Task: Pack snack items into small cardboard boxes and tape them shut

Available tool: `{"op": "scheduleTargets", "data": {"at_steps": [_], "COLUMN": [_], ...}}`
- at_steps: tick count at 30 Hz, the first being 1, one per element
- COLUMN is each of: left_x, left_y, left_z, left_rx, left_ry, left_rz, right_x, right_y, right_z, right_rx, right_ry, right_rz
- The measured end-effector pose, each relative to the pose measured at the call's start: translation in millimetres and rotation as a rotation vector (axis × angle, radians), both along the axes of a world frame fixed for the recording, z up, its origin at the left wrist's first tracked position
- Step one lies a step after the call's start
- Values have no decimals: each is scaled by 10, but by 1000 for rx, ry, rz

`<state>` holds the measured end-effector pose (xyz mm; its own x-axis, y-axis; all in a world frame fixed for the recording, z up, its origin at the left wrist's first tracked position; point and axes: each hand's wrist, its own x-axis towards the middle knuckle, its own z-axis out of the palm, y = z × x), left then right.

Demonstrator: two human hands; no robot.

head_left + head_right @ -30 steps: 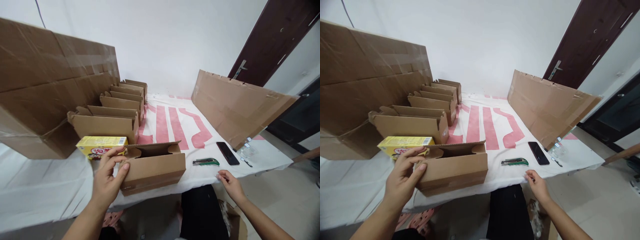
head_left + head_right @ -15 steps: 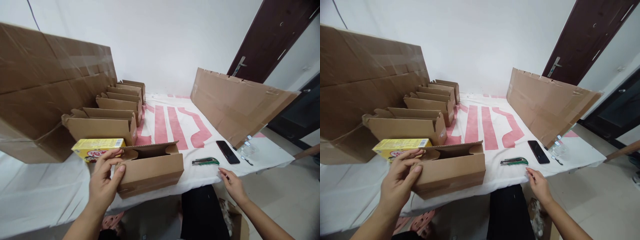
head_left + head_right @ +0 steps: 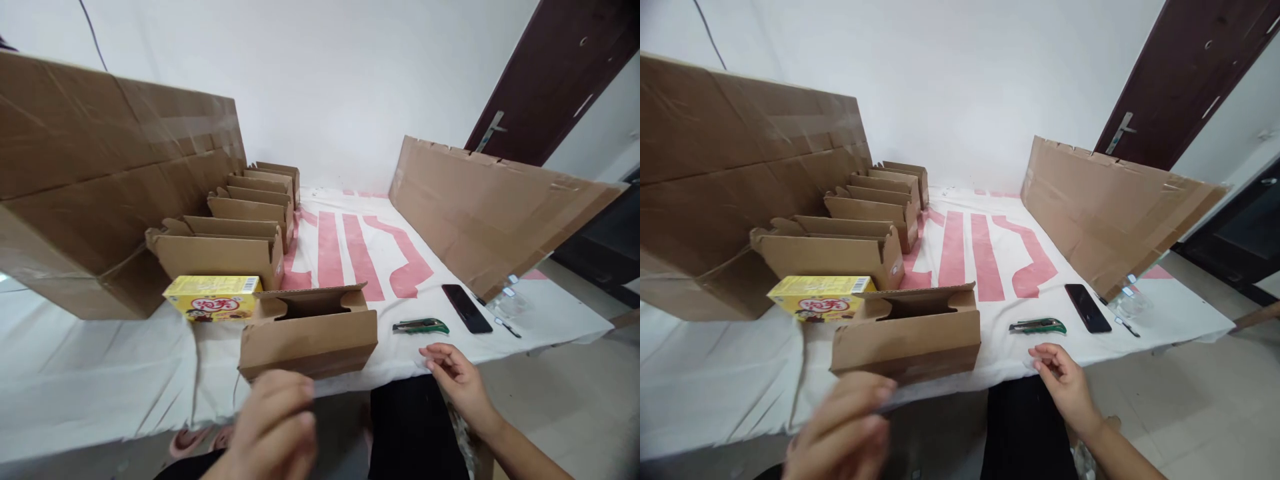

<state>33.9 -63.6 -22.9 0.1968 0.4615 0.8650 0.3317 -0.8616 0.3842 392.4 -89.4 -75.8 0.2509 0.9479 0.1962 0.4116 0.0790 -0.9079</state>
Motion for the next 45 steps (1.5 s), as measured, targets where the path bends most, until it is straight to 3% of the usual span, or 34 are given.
{"op": "scheduleTargets", "data": {"at_steps": [1,3,8,11,15,19,26,30,34,40,45], "left_x": [163,498,995,1061,1090,1112,1082,1092,1125,1109,1114], "left_y": [-78,-189,-282,-272,-240,-252,-253,-223,-216,-252,-252], "left_z": [1,-47,-366,-515,-642,-679,-524,-575,-601,-519,-565], "left_rx": [23,-91,-949,-1176,-1209,-1264,-1202,-1320,-1392,-1407,-1386], "left_ry": [125,199,124,-65,-322,-437,-433,-455,-479,-534,-543], "left_rz": [-202,-391,-416,-493,-449,-494,-569,-500,-474,-639,-609], "right_x": [-88,-256,-574,-694,-778,-814,-783,-696,-738,-839,-818], "right_y": [-29,-98,-287,-360,-396,-408,-325,-330,-391,-327,-308], "right_z": [34,92,141,81,-15,-7,67,131,202,183,196], "right_rx": [1,-6,-72,-76,-62,-44,-30,95,232,115,127], "right_ry": [27,71,86,68,36,29,98,-108,-304,-292,-334], "right_rz": [20,64,204,249,267,267,243,176,313,313,347]}}
